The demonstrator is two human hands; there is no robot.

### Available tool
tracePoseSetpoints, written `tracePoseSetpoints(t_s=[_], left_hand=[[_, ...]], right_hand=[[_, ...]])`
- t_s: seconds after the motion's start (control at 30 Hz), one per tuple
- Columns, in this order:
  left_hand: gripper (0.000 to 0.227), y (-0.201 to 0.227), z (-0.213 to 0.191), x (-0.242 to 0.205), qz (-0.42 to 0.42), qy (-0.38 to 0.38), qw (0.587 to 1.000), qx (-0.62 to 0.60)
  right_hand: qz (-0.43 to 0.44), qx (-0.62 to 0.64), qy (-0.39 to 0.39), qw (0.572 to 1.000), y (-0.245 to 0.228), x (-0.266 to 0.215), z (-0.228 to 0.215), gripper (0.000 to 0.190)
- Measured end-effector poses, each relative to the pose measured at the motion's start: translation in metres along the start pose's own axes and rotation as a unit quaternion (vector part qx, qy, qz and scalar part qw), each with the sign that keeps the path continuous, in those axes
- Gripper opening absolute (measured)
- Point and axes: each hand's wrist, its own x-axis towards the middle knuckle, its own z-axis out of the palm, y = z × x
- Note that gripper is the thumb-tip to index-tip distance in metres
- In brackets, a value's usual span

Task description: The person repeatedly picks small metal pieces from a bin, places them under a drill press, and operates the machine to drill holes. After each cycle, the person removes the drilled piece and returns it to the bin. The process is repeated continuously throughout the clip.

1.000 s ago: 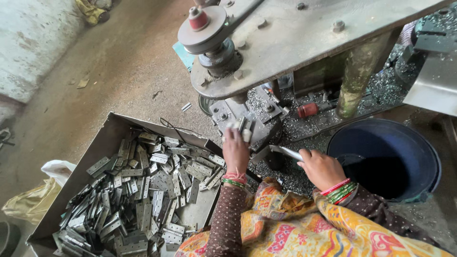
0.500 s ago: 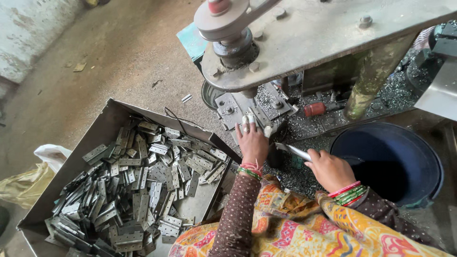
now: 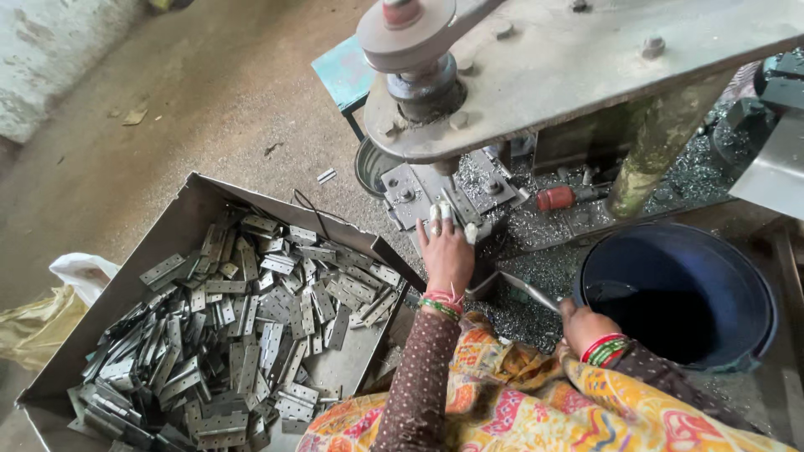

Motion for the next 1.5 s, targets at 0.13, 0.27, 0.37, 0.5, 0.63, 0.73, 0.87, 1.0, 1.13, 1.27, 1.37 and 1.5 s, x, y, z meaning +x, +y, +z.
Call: tracePoseSetpoints(t_s=[0.13, 0.27, 0.37, 0.5, 0.63, 0.73, 0.87, 1.0, 1.13, 1.27, 1.37, 1.5], left_hand=[[0.022, -0.002, -0.004, 0.015, -0.02, -0.044, 0.999, 0.004], [0.024, -0.005, 0.003, 0.025, -0.02, -0.022, 0.999, 0.014], [0.026, -0.008, 0.01, 0.022, -0.004, 0.026, 0.999, 0.041], [0.031, -0.004, 0.019, 0.013, -0.003, 0.053, 0.998, 0.024], [0.032, -0.009, 0.006, 0.028, -0.018, -0.018, 0.999, 0.043], [0.031, -0.012, 0.003, 0.038, -0.044, -0.045, 0.998, 0.027], [0.032, -0.016, 0.008, 0.043, -0.049, -0.076, 0.995, 0.046], [0.029, -0.017, 0.019, 0.03, -0.013, 0.039, 0.999, 0.028], [0.026, -0.017, 0.017, 0.022, -0.009, 0.03, 0.999, 0.023], [0.029, -0.02, 0.013, 0.033, -0.028, -0.015, 0.999, -0.009], [0.028, -0.022, 0.011, 0.044, -0.027, 0.007, 1.0, 0.008], [0.028, -0.024, 0.009, 0.051, -0.022, -0.035, 0.998, 0.04]], right_hand=[[0.019, -0.025, 0.049, 0.998, -0.022, -0.007, -0.05, 0.041], [0.035, 0.022, -0.067, 0.997, -0.019, 0.002, -0.04, 0.064], [0.014, 0.046, -0.063, 0.997, -0.012, -0.002, -0.013, 0.085], [-0.03, 0.04, -0.043, 0.998, -0.008, -0.016, -0.013, 0.083], [-0.023, -0.005, 0.039, 0.999, -0.021, -0.018, -0.056, 0.049], [-0.03, 0.001, 0.068, 0.997, -0.023, -0.013, -0.062, 0.047], [0.007, 0.013, -0.068, 0.998, -0.013, 0.001, -0.022, 0.079], [-0.008, 0.029, -0.149, 0.988, 0.0, 0.004, 0.007, 0.112], [-0.009, 0.019, -0.089, 0.996, -0.007, -0.006, -0.025, 0.097], [-0.016, -0.015, 0.017, 1.0, -0.024, -0.01, -0.06, 0.079], [-0.008, 0.009, -0.009, 1.0, -0.02, 0.002, -0.051, 0.069], [0.016, 0.034, -0.147, 0.988, 0.002, 0.012, 0.011, 0.099]])
